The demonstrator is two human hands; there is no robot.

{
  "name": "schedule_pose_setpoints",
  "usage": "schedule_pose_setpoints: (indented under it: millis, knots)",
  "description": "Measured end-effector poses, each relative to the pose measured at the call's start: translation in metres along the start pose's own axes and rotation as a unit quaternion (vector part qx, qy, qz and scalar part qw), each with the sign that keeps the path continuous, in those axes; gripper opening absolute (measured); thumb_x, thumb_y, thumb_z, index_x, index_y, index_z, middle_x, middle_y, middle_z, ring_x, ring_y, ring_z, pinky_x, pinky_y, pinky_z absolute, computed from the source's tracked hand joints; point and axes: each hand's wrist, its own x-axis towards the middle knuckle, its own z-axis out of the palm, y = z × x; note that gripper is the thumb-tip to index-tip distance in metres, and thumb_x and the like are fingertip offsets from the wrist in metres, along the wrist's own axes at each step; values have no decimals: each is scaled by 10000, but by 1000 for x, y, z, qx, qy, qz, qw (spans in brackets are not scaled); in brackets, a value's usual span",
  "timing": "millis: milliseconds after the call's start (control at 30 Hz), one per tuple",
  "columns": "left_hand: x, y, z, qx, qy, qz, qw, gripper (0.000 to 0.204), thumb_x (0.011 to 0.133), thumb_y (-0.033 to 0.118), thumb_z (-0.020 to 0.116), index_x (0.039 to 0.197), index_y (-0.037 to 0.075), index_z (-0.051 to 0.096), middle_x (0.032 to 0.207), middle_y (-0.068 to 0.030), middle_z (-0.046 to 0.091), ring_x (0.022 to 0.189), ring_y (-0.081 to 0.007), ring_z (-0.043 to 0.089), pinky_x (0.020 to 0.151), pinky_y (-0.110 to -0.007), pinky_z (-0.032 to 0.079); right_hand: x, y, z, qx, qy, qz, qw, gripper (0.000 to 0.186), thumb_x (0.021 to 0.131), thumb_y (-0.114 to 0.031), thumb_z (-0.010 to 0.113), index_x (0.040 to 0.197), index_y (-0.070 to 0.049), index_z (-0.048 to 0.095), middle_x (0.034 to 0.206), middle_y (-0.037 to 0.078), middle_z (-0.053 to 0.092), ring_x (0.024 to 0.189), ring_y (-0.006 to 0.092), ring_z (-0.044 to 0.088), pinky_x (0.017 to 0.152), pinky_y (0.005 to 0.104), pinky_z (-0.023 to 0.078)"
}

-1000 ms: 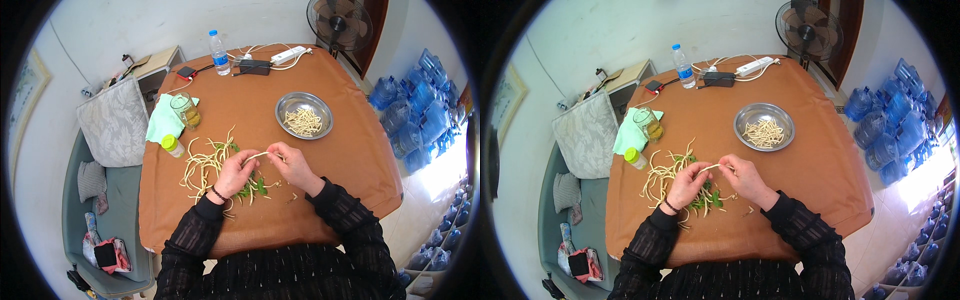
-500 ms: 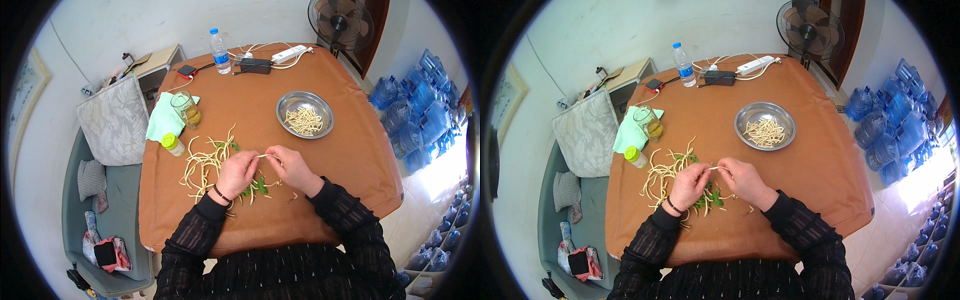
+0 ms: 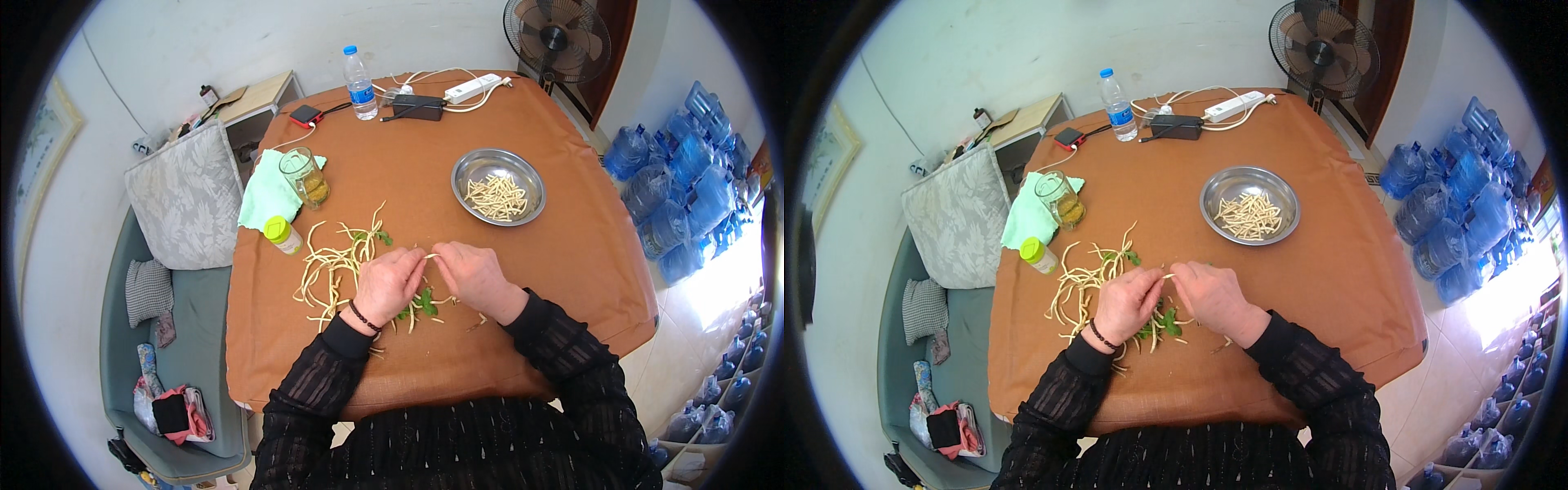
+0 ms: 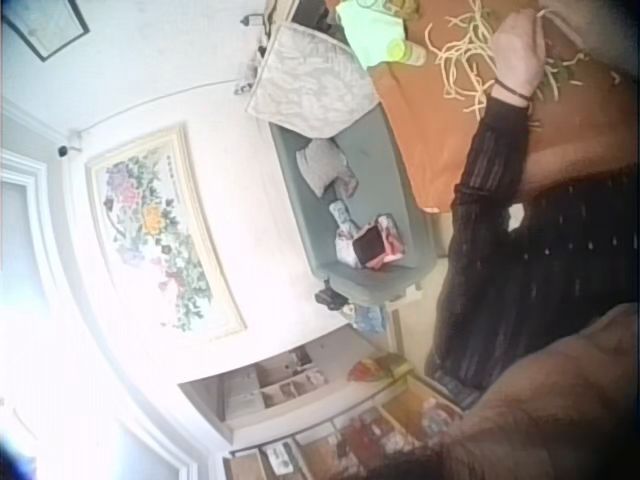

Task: The person sits on the floor and manually peels fibrous strings from long, thin vegetable stems. They hold each stem with both hands, pull the fibers away, and place the cleaned pieces into a metal bowl.

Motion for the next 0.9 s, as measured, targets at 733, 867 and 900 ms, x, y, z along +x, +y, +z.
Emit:
schedule_pose_setpoints:
  millis: [733, 867, 900]
  knots:
    - [-4, 8, 0, -102, 131, 84, 982, 240, 725, 7, 721, 954, 44, 662, 602, -53, 520, 502, -200, 537, 448, -315, 423, 2, 7, -14, 827, -244, 303, 406, 175, 982, -182, 476, 919, -32, 540, 581, -78, 278, 457, 28, 230, 381, 187, 187]
    - [-2, 12, -3, -85, 105, 49, 990, 173, 768, 34, 697, 937, 48, 659, 612, -68, 540, 518, -223, 553, 472, -324, 439, 2, 3, -17, 819, -230, 323, 416, 163, 984, -176, 469, 930, -36, 534, 588, -66, 302, 459, 46, 262, 403, 191, 233]
    - [0, 8, -3, -84, 93, 33, 992, 154, 781, 41, 687, 932, 49, 658, 617, -72, 547, 526, -230, 560, 480, -326, 445, 7, 2, -19, 789, -222, 331, 468, 160, 982, -176, 473, 932, -35, 532, 579, -50, 326, 451, 66, 300, 409, 204, 267]
